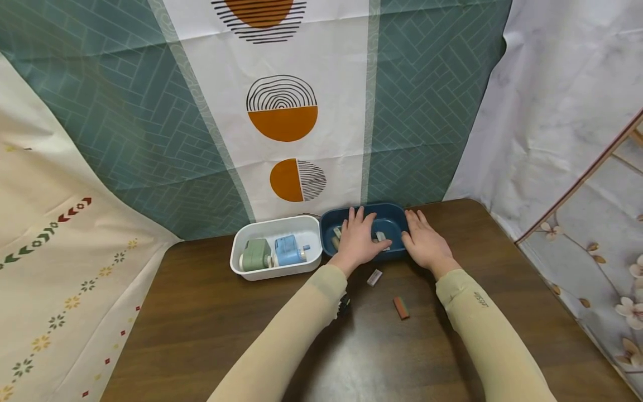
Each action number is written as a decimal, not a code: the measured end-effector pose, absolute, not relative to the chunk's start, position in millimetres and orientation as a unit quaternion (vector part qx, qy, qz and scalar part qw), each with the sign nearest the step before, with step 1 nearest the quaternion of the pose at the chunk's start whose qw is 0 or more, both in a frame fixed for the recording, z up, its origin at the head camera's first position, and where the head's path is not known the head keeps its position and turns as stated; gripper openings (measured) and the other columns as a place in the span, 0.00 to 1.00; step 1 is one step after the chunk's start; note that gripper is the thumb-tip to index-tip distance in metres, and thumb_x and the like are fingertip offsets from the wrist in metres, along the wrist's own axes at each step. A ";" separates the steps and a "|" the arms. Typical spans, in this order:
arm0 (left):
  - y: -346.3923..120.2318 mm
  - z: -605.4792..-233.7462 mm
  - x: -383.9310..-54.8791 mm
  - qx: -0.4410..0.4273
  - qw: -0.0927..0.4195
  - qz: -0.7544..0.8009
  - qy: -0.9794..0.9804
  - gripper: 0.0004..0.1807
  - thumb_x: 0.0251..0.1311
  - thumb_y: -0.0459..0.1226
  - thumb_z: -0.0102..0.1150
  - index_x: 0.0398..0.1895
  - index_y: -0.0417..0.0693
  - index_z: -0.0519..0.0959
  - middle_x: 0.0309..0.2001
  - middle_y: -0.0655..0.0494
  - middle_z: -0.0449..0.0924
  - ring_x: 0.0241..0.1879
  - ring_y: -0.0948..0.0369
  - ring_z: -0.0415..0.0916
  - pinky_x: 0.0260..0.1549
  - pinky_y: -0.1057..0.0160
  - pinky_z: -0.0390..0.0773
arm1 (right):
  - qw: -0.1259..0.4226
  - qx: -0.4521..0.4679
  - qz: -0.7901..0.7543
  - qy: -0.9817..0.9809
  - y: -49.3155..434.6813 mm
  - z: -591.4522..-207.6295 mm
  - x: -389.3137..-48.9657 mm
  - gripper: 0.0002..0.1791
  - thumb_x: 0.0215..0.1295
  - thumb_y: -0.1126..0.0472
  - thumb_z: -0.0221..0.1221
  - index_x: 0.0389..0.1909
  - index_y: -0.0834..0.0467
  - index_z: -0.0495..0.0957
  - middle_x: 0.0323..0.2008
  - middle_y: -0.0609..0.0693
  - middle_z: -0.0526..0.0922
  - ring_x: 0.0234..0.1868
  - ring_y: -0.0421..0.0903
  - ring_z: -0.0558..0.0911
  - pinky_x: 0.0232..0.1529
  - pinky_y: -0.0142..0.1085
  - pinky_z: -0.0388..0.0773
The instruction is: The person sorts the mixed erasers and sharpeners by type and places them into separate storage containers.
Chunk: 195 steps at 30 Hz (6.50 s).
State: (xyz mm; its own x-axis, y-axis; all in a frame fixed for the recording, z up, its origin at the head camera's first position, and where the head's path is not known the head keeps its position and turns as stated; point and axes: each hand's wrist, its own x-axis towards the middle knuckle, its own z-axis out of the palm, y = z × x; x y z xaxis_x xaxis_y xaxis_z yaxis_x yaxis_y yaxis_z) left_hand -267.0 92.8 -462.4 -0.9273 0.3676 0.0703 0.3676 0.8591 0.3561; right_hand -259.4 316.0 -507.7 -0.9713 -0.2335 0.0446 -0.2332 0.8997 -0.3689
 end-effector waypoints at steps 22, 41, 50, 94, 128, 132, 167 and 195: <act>64.8 -473.1 -265.0 0.209 -0.012 0.221 0.952 0.33 0.76 0.56 0.59 0.77 0.52 0.73 0.85 0.45 0.54 0.85 0.45 0.41 0.80 0.42 0.52 | -0.010 -0.121 -0.193 0.974 315.1 -507.8 -259.1 0.37 0.87 0.54 0.39 0.85 0.70 0.42 0.84 0.71 0.47 0.84 0.69 0.42 0.79 0.63 0.49; 53.4 -472.8 -253.4 0.297 -0.047 0.197 0.933 0.20 0.74 0.55 0.62 0.57 0.53 0.86 0.80 0.51 0.66 0.85 0.48 0.43 0.80 0.43 0.51 | -0.010 -0.118 -0.189 0.975 314.7 -509.4 -259.5 0.38 0.87 0.52 0.39 0.85 0.69 0.43 0.84 0.69 0.48 0.84 0.69 0.43 0.79 0.63 0.50; 49.2 -472.5 -231.3 0.312 -0.030 0.217 0.924 0.23 0.73 0.56 0.63 0.60 0.52 0.84 0.84 0.48 0.56 0.86 0.46 0.38 0.80 0.41 0.48 | -0.012 -0.117 -0.192 0.974 314.8 -508.0 -258.9 0.37 0.87 0.52 0.39 0.85 0.69 0.44 0.84 0.70 0.48 0.84 0.68 0.43 0.78 0.64 0.50; 79.6 -492.0 -140.9 0.323 -0.002 0.130 0.937 0.30 0.58 0.65 0.72 0.55 0.60 0.82 0.87 0.43 0.44 0.85 0.42 0.35 0.78 0.39 0.52 | -0.008 -0.118 -0.187 0.975 313.1 -508.6 -257.0 0.37 0.86 0.53 0.39 0.85 0.71 0.43 0.83 0.71 0.48 0.84 0.69 0.43 0.78 0.65 0.50; 99.5 -507.7 -133.9 0.298 0.011 0.086 0.951 0.24 0.57 0.65 0.73 0.43 0.61 0.83 0.86 0.42 0.45 0.85 0.41 0.34 0.78 0.39 0.53 | -0.019 -0.125 -0.192 0.973 314.9 -510.7 -256.3 0.38 0.87 0.52 0.38 0.84 0.72 0.43 0.83 0.72 0.48 0.84 0.70 0.43 0.78 0.64 0.49; 99.1 -507.8 -133.6 0.291 0.005 0.081 0.953 0.23 0.56 0.65 0.73 0.43 0.62 0.84 0.86 0.43 0.47 0.85 0.42 0.35 0.78 0.40 0.54 | -0.017 -0.124 -0.192 0.973 314.2 -510.1 -255.6 0.38 0.87 0.52 0.38 0.84 0.71 0.42 0.83 0.72 0.48 0.84 0.69 0.43 0.78 0.65 0.49; 96.9 -507.6 -140.2 0.289 0.004 0.122 0.949 0.19 0.61 0.61 0.72 0.42 0.62 0.82 0.81 0.47 0.61 0.83 0.47 0.50 0.75 0.45 0.63 | -0.016 -0.123 -0.194 0.973 313.6 -507.5 -256.6 0.37 0.87 0.53 0.39 0.84 0.72 0.44 0.83 0.72 0.48 0.84 0.70 0.44 0.79 0.64 0.49; 89.3 -499.3 -143.3 0.287 -0.078 0.146 0.944 0.21 0.59 0.61 0.74 0.45 0.60 0.83 0.74 0.50 0.70 0.74 0.52 0.64 0.69 0.53 0.71 | -0.009 -0.120 -0.198 0.973 314.5 -510.2 -257.7 0.38 0.87 0.52 0.38 0.85 0.70 0.42 0.84 0.71 0.47 0.84 0.69 0.42 0.79 0.64 0.49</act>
State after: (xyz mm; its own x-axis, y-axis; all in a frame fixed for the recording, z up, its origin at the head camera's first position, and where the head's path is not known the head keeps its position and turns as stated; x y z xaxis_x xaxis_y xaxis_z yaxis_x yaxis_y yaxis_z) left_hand -143.3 89.3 -499.3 -0.8237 0.5182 0.2300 0.5635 0.7931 0.2313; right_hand -257.7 314.5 -510.2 -0.9711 -0.2294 0.0660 -0.2369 0.8926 -0.3837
